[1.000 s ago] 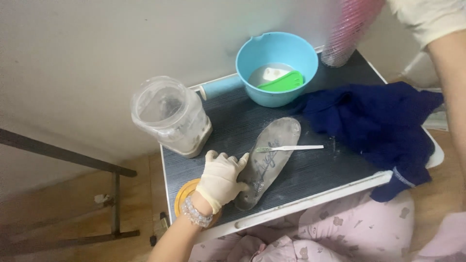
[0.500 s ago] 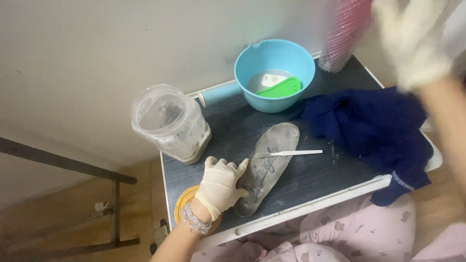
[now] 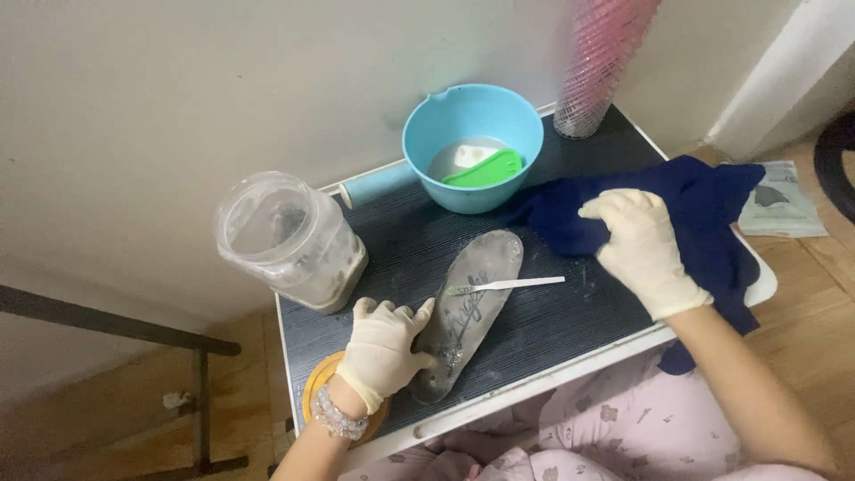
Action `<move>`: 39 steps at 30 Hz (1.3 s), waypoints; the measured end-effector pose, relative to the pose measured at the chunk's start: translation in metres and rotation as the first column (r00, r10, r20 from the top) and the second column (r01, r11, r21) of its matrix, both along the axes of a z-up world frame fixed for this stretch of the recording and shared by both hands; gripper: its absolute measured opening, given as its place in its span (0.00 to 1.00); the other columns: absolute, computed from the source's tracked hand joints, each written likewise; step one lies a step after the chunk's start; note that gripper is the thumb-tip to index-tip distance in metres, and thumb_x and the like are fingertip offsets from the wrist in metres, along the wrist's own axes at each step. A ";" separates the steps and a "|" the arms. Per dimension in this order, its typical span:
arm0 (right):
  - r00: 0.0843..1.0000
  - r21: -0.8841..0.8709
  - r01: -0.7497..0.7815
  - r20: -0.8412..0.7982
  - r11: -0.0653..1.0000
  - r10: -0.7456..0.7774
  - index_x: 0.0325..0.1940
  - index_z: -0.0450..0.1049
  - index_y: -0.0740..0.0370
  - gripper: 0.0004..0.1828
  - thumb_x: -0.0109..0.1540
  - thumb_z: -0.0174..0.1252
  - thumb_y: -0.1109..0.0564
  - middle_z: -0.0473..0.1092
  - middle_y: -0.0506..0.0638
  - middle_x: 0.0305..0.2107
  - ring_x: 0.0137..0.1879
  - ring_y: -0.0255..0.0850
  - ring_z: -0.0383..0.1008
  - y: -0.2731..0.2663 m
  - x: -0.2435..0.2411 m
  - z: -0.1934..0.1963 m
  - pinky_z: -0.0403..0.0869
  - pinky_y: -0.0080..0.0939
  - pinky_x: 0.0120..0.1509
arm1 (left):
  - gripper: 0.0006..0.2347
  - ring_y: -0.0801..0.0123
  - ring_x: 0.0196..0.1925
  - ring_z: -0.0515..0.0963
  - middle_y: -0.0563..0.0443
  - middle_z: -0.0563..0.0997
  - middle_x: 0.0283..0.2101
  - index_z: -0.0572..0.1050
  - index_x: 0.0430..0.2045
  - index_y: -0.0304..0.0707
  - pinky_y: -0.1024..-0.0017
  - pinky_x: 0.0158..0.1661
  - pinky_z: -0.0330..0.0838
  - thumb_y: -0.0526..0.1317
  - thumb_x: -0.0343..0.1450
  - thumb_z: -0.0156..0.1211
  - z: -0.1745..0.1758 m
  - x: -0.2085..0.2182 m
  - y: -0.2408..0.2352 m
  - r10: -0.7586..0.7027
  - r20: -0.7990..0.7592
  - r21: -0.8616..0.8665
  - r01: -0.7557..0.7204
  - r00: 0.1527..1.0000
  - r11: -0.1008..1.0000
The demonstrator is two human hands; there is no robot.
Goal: The person scrubs a grey shoe insole with a toothbrush and soapy water on a small table. They repeatedly dip the brush into a blue bowl to reload it with cleaning solution and scrub the insole's surface and edges.
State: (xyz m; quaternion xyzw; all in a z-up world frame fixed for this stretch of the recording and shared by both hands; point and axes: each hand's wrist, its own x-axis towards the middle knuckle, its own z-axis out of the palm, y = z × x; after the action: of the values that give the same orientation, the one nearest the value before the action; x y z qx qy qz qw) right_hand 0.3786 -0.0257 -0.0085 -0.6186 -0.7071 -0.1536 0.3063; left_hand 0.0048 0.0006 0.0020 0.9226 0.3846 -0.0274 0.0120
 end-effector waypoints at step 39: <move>0.971 -0.330 0.078 0.237 0.941 0.003 0.52 0.77 0.37 0.11 0.71 0.50 0.46 0.73 0.35 0.35 0.42 0.31 0.78 -0.054 -0.089 -0.001 0.77 0.32 0.41 | 0.34 0.60 0.53 0.77 0.48 0.83 0.47 0.65 0.68 0.49 0.44 0.63 0.50 0.56 0.66 0.68 0.047 0.020 0.000 0.069 -0.292 -0.221 -0.137 0.954 0.965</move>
State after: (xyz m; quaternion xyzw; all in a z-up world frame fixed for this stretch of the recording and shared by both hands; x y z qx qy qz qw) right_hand 0.2900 -0.0798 -0.0097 -0.6528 -0.7421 -0.1082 0.1073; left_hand 0.0247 0.0009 0.0486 0.8796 0.4242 -0.2039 0.0696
